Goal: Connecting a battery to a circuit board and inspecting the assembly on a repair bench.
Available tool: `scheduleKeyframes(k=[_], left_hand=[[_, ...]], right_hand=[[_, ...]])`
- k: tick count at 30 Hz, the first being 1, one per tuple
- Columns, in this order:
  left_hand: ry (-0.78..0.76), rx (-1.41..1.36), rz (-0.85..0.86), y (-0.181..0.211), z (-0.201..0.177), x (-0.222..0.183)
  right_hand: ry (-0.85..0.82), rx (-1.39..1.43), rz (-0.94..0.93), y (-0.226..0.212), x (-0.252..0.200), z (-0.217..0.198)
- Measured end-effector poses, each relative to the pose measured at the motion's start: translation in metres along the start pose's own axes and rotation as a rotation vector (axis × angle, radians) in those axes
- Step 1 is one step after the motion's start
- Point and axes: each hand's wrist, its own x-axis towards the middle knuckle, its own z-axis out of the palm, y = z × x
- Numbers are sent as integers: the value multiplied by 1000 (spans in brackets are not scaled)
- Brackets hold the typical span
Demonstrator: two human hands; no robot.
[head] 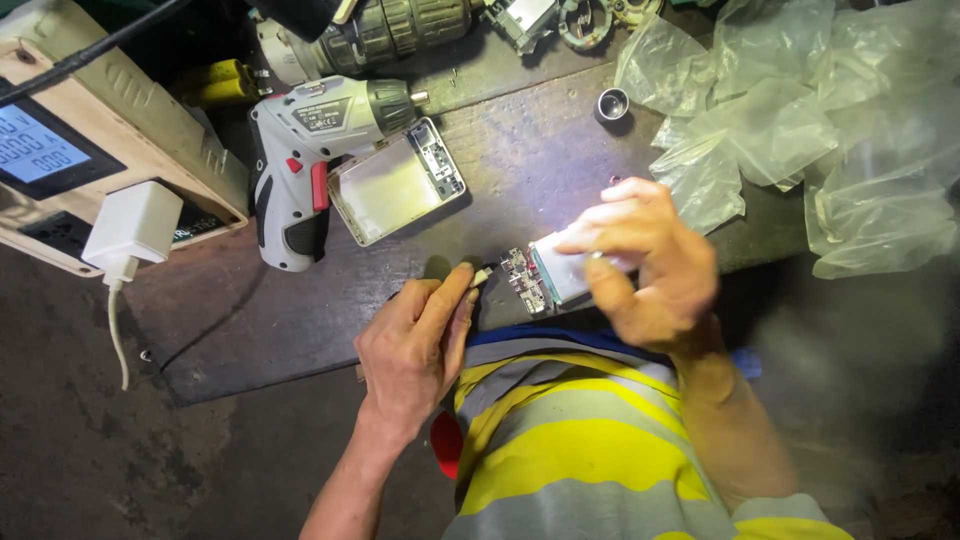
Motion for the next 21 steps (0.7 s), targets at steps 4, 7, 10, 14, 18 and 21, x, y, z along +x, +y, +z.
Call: scheduleKeyframes(k=[4, 7, 10, 14, 18, 21], left_hand=[[57, 35, 14, -1, 9, -3], [82, 38, 4, -1, 14, -7], [82, 5, -30, -1, 15, -8], [47, -153, -117, 3, 7, -5], [-22, -143, -124, 13, -7, 8], [-56, -179, -134, 14, -6, 12]], right_hand=[[2, -119, -28, 12, 17, -15], [-96, -413, -123, 22, 24, -14], [-172, -607, -171, 27, 29, -6], [-199, -574, -169, 31, 28, -1], [-390, -324, -228, 15, 28, -7], [-640, -309, -202, 8, 28, -11]])
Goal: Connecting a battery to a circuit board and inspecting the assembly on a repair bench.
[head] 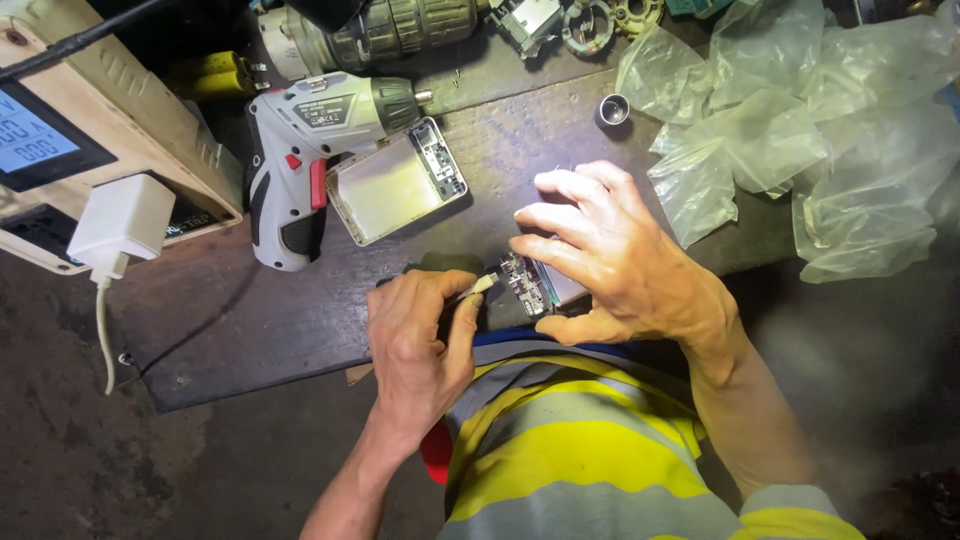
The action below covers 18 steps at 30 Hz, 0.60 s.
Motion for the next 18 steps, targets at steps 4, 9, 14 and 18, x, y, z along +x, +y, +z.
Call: scheduleKeyframes(k=[4, 9, 14, 18], left_hand=[[-29, 90, 38, -3, 6, 2], [-21, 75, 44, 3, 5, 8], [-17, 74, 43, 5, 6, 9], [-23, 59, 39, 5, 6, 9]], right_hand=[[-26, -52, 25, 0, 3, 3], [-19, -100, 49, -5, 9, 2], [51, -88, 44, -3, 7, 8], [51, -81, 44, -2, 6, 7]])
